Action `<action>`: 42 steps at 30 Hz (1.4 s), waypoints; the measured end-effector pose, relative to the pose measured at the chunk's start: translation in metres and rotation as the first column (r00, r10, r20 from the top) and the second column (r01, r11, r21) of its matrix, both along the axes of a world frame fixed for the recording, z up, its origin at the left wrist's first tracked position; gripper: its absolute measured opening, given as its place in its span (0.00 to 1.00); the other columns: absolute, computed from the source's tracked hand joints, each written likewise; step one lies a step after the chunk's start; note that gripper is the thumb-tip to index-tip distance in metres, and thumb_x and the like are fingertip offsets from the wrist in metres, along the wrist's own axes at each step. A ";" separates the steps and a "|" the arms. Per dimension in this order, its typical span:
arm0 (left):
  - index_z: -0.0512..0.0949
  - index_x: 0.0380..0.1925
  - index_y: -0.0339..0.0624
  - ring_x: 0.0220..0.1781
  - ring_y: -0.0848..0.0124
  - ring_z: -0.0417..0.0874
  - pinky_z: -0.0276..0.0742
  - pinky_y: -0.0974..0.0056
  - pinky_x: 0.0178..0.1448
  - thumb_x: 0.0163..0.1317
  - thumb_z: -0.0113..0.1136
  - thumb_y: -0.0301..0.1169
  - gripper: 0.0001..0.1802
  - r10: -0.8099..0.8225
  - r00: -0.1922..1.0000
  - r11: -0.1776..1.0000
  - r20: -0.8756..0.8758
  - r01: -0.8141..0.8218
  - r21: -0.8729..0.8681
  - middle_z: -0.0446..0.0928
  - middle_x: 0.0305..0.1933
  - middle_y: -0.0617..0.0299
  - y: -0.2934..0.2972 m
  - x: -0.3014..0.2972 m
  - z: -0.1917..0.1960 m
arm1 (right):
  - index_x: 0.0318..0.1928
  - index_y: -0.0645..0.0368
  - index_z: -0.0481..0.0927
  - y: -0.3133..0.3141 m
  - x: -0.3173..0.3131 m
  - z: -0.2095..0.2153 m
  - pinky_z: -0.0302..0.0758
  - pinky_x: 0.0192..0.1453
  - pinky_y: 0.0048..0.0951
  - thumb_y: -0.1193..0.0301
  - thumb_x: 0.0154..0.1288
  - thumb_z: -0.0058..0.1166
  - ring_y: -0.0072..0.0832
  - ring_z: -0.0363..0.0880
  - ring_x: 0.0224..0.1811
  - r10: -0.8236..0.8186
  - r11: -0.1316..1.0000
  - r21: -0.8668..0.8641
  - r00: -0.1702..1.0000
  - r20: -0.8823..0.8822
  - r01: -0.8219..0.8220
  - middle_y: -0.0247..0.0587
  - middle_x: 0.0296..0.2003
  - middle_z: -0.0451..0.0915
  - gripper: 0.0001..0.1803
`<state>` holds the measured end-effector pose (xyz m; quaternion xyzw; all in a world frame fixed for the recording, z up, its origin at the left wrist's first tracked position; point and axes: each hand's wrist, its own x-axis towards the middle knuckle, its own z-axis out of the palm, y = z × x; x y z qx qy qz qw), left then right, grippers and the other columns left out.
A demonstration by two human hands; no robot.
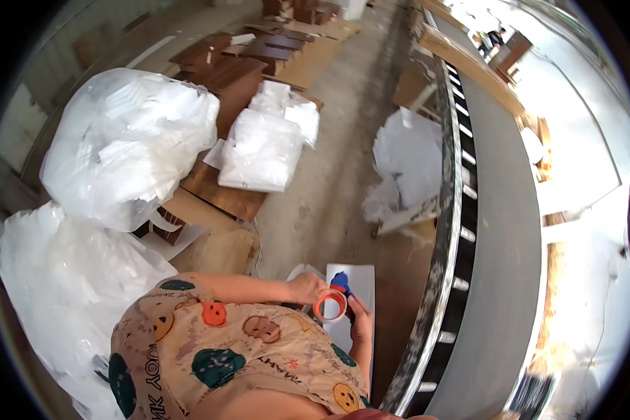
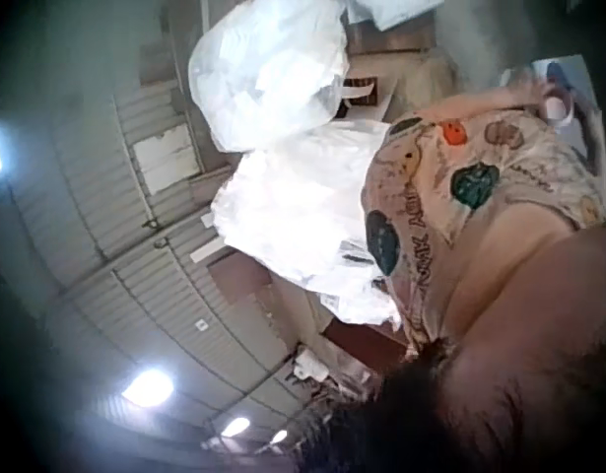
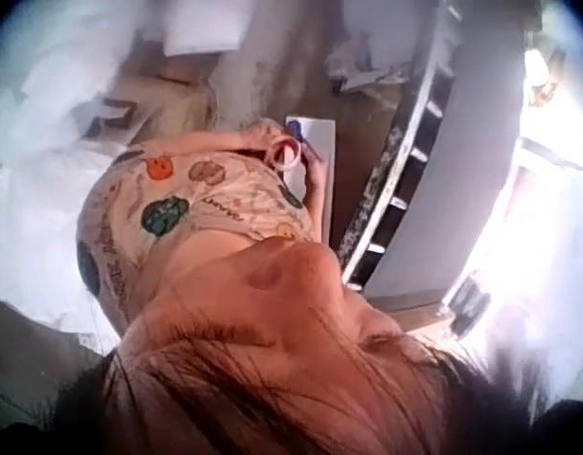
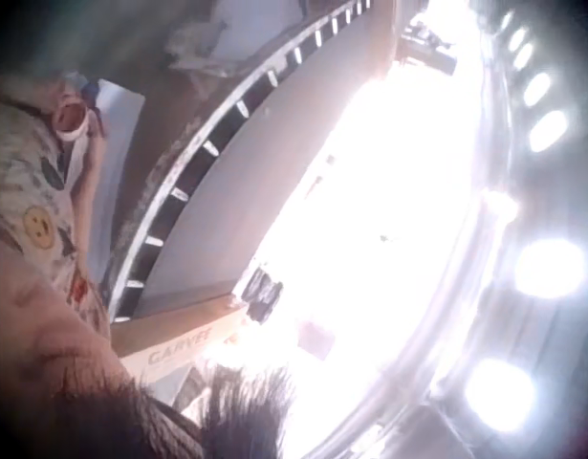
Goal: The person packs items into cardboard boxes with foam pieces, folds the box flaps closed, and tapes them shut using a tape dispenser. Afterwards, the person walks across the workshop, picks up a roll of tape, and handles the tape dispenser.
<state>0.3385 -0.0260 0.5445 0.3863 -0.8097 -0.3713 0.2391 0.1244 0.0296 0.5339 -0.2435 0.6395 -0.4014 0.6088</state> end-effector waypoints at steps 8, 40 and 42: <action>0.79 0.23 0.47 0.29 0.58 0.82 0.77 0.58 0.34 0.63 0.48 0.50 0.22 0.011 0.976 0.992 0.219 -0.038 0.120 0.79 0.22 0.58 -0.167 -0.016 0.025 | 0.48 0.62 0.79 -0.186 -0.048 0.021 0.63 0.23 0.22 0.62 0.61 0.58 0.20 0.67 0.19 -0.124 0.992 -0.021 0.986 -0.111 0.122 0.29 0.21 0.71 0.19; 0.83 0.28 0.43 0.40 0.52 0.83 0.78 0.51 0.44 0.56 0.58 0.45 0.16 0.543 0.333 0.518 0.771 -0.855 0.004 0.82 0.33 0.50 -0.927 0.185 -0.104 | 0.47 0.58 0.77 -0.971 -0.392 -0.006 0.73 0.38 0.33 0.69 0.62 0.48 0.30 0.74 0.37 -0.571 0.682 -0.510 -0.054 -0.819 0.525 0.39 0.39 0.78 0.14; 0.83 0.29 0.42 0.42 0.53 0.83 0.79 0.53 0.44 0.55 0.60 0.43 0.15 0.489 0.246 0.359 0.837 -0.931 0.064 0.82 0.35 0.48 -0.941 0.190 -0.110 | 0.47 0.58 0.77 -1.033 -0.390 -0.006 0.73 0.39 0.33 0.70 0.62 0.48 0.31 0.74 0.38 -0.566 0.697 -0.555 -0.126 -0.815 0.453 0.40 0.40 0.78 0.14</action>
